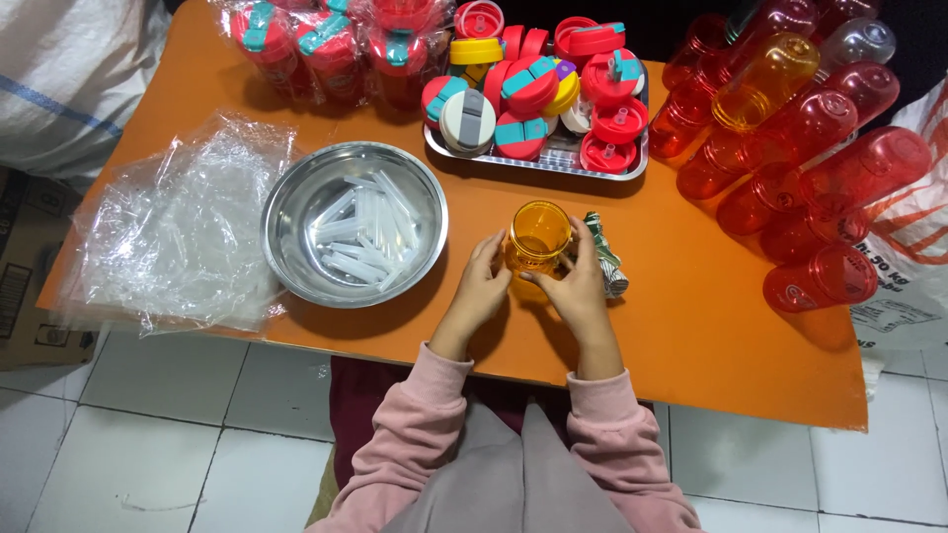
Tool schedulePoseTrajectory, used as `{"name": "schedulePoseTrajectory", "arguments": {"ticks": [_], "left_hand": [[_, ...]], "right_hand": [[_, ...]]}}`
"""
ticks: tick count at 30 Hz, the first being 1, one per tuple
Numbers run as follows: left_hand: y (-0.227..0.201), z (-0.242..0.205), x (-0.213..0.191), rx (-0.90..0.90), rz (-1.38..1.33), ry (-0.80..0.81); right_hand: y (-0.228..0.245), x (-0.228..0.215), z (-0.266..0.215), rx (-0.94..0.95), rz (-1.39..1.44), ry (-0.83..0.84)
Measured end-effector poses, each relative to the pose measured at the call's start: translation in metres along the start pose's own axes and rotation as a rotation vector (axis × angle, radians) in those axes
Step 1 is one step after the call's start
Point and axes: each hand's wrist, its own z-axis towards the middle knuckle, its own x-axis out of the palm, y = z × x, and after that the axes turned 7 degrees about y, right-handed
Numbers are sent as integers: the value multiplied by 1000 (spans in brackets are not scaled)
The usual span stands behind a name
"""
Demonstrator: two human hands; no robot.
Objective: Assembling plastic cup lids by inserting straws and seals into the lid components.
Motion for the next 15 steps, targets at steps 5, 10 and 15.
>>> {"name": "schedulePoseTrajectory", "arguments": {"ticks": [5,10,15], "left_hand": [[-30,-30,-24,-121,89,126],[-84,-58,-68,-123,-37,185],[-64,-55,-113,-69,-101,-155]], "right_hand": [[-13,-10,-8,-271,-153,-260],[38,18,-19,-519,-123,-417],[44,88,-18,-606,-141,-70]]}}
